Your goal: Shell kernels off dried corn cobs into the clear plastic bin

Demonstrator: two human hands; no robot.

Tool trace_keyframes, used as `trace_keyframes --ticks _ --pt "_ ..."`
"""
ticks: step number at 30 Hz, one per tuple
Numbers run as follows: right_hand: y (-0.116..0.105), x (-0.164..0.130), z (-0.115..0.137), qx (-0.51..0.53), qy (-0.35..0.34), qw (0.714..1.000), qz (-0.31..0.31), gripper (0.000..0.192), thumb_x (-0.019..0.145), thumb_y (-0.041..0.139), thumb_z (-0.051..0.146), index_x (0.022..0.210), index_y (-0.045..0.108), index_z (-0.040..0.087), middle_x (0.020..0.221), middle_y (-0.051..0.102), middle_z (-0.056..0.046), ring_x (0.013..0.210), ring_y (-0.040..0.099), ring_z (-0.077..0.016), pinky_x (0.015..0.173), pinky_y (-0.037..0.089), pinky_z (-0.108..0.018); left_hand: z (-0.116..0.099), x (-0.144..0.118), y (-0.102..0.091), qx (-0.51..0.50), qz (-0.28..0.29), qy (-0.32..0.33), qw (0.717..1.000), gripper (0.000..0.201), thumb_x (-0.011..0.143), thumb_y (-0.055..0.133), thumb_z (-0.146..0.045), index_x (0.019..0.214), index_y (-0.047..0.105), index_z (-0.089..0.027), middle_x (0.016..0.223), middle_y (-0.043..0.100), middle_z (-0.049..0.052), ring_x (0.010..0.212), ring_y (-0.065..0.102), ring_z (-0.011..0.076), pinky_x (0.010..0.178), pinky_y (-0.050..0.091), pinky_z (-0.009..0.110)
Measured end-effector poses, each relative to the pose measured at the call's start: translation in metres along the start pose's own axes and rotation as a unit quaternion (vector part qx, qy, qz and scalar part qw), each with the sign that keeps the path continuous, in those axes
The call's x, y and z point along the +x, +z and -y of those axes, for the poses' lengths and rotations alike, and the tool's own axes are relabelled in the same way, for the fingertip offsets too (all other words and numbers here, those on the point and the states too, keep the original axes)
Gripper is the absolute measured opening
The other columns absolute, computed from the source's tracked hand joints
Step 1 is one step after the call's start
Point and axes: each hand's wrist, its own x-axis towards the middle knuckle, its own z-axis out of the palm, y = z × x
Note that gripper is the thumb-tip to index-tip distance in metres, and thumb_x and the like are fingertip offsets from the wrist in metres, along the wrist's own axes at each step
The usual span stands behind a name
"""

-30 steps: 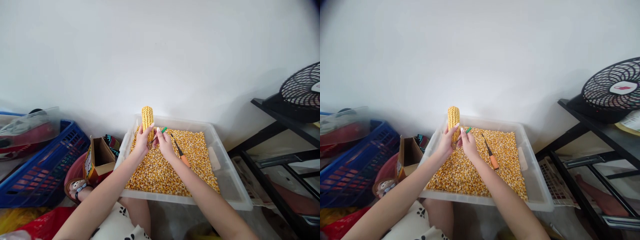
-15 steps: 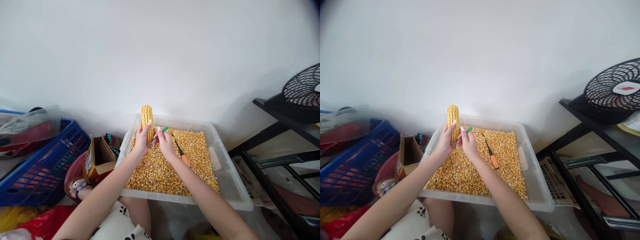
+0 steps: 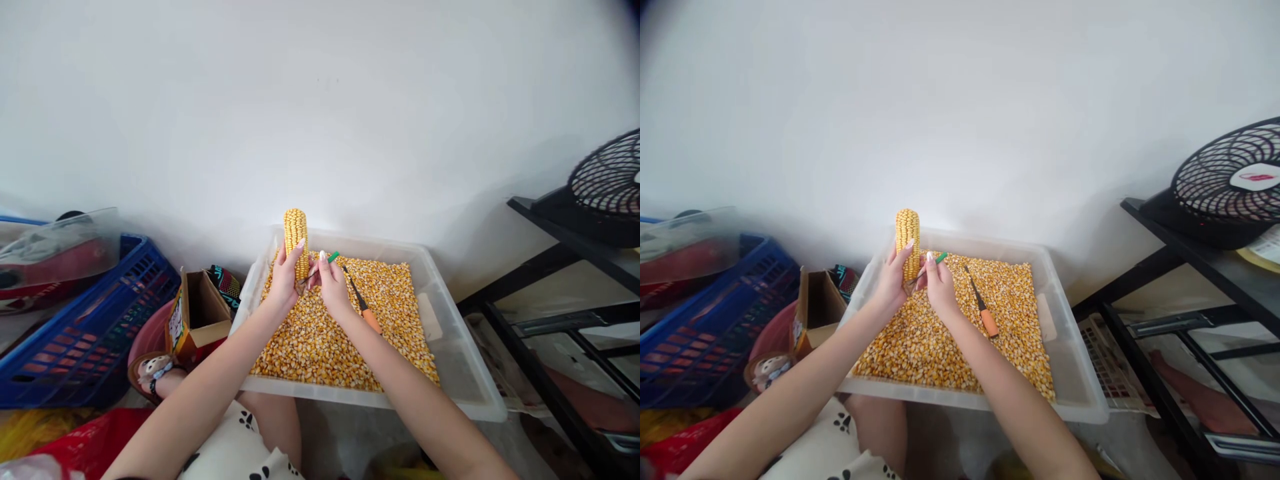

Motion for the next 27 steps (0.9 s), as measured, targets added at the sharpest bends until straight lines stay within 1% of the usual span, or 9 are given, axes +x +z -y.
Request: trace_keyframes --ticks 7,10,12,14,16,19,22,27 --pt "-0.001 0.000 0.001 -0.006 0.002 1.000 0.012 0.043 0.080 0.045 0.063 0.075 0.050 0.020 0.047 0.051 0.004 0.042 0.052 -0.0115 0.046 0.044 -0.024 0.001 0.001 -0.002 -0.010 -0.011 -0.007 1.000 0.038 0.073 0.065 -0.038 0.105 0.051 -0.022 0.064 0.056 -0.002 0.040 0.048 0.0069 0.036 0.037 0.018" --pt "-0.001 -0.003 0.005 -0.039 -0.021 0.999 0.013 0.043 0.081 0.044 0.061 0.068 0.049 0.020 0.049 0.052 0.004 0.044 0.051 -0.0109 0.049 0.044 -0.024 0.001 0.001 -0.002 -0.007 -0.016 -0.002 1.000 0.040 0.072 0.067 -0.038 0.105 0.051 -0.021 0.061 0.054 -0.004 0.041 0.049 0.0072 0.039 0.040 0.019" --pt "0.000 -0.005 0.007 -0.065 -0.043 0.997 0.009 0.043 0.082 0.044 0.060 0.065 0.049 0.020 0.049 0.052 0.003 0.046 0.051 -0.0108 0.051 0.043 -0.024 0.002 0.001 -0.001 -0.010 -0.032 0.003 0.999 0.041 0.071 0.068 -0.037 0.104 0.051 -0.021 0.060 0.054 -0.004 0.043 0.049 0.0072 0.040 0.041 0.018" --pt "0.000 -0.007 0.008 -0.082 -0.057 0.995 0.005 0.043 0.084 0.043 0.058 0.065 0.049 0.020 0.049 0.051 0.003 0.047 0.050 -0.0109 0.051 0.042 -0.024 0.002 0.001 -0.001 -0.011 -0.047 0.007 0.999 0.041 0.070 0.068 -0.037 0.104 0.052 -0.020 0.060 0.054 -0.004 0.043 0.050 0.0071 0.041 0.041 0.018" --pt "0.001 -0.008 0.008 -0.088 -0.062 0.994 0.005 0.042 0.085 0.041 0.056 0.066 0.049 0.020 0.050 0.051 0.003 0.047 0.050 -0.0110 0.051 0.042 -0.024 0.002 0.000 -0.001 -0.008 -0.049 0.011 0.999 0.040 0.071 0.068 -0.037 0.104 0.052 -0.020 0.060 0.053 -0.004 0.043 0.050 0.0072 0.041 0.041 0.018" --pt "0.003 -0.010 0.004 -0.076 -0.058 0.995 0.001 0.041 0.086 0.041 0.056 0.067 0.049 0.020 0.051 0.052 0.003 0.047 0.051 -0.0116 0.052 0.043 -0.024 0.001 -0.002 -0.001 0.000 -0.050 0.005 0.999 0.040 0.072 0.067 -0.038 0.106 0.051 -0.022 0.060 0.053 -0.004 0.043 0.050 0.0077 0.038 0.038 0.018" --pt "0.005 -0.010 -0.003 -0.056 -0.045 0.997 -0.005 0.040 0.084 0.042 0.057 0.069 0.049 0.021 0.052 0.052 0.003 0.049 0.052 -0.0124 0.054 0.044 -0.025 -0.001 -0.004 0.001 0.005 -0.072 0.001 0.997 0.042 0.072 0.067 -0.038 0.108 0.051 -0.023 0.062 0.054 -0.003 0.043 0.051 0.0088 0.036 0.036 0.018" --pt "0.007 -0.008 -0.010 -0.015 -0.005 1.000 -0.004 0.041 0.082 0.045 0.058 0.068 0.048 0.020 0.052 0.050 0.003 0.046 0.050 -0.0115 0.048 0.041 -0.024 -0.002 -0.007 0.003 0.015 -0.086 0.003 0.996 0.041 0.070 0.068 -0.037 0.107 0.053 -0.024 0.060 0.052 -0.003 0.042 0.049 0.0087 0.033 0.032 0.018"
